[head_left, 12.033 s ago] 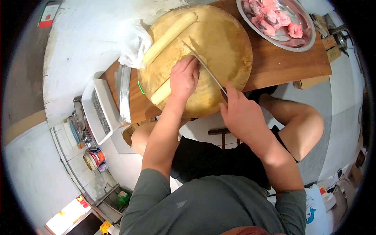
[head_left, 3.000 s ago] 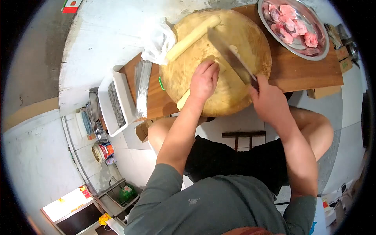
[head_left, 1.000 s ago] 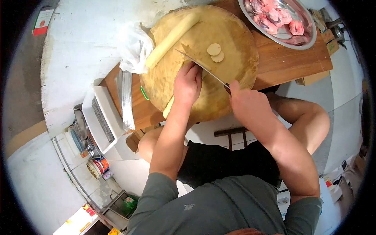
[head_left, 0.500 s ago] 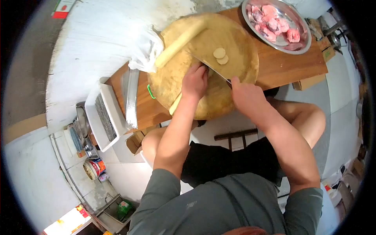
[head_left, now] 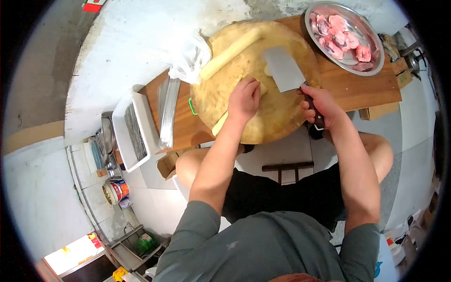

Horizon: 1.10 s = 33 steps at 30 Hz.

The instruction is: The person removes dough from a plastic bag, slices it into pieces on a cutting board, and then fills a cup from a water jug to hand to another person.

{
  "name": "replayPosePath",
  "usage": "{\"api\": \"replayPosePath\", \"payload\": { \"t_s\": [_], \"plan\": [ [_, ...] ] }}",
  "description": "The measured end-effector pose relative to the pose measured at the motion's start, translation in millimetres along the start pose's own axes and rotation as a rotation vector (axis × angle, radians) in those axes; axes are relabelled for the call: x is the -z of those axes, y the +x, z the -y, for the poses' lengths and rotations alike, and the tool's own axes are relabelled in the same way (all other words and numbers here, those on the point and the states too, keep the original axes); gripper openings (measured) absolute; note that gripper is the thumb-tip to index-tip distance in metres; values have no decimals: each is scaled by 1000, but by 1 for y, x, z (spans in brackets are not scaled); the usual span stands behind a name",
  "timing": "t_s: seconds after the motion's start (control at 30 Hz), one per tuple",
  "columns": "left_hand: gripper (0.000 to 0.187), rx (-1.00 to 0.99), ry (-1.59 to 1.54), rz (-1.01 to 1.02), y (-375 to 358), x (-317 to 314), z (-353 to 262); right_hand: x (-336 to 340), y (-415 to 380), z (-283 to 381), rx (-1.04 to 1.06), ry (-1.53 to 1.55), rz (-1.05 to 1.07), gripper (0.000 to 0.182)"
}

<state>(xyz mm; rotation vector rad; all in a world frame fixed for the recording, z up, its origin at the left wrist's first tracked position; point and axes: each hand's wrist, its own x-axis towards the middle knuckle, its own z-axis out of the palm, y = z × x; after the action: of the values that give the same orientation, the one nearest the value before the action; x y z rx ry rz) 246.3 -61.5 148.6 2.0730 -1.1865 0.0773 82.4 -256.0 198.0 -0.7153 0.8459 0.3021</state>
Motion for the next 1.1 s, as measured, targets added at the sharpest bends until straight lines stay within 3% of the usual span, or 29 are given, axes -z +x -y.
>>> {"api": "replayPosePath", "payload": {
  "t_s": [0.1, 0.2, 0.3, 0.4, 0.8, 1.03, 1.1],
  "plan": [
    [14, 32, -3, 3, 1, 2, -4, -14, -6, 1, 52, 18, -79, 26],
    [13, 46, -21, -32, -2, 1, -4, -20, -17, 0, 283, -400, -96, 26],
    [13, 14, -10, -40, -3, 1, -6, -18, -12, -35, 839, -1243, -446, 25],
    [15, 17, 56, -10, -4, 0, -5, -43, -41, -32, 638, -1518, -437, 25],
    [12, 35, 122, 22, -6, -2, -2, -49, -54, -43, 716, -1656, -403, 10],
    [11, 48, 134, 39, -5, -1, -4, -52, -58, -38, 700, -1641, -382, 8],
    [11, 55, 155, 56, -4, 1, -6, -50, -56, -41, 726, -1605, -382, 16]
  ]
}}
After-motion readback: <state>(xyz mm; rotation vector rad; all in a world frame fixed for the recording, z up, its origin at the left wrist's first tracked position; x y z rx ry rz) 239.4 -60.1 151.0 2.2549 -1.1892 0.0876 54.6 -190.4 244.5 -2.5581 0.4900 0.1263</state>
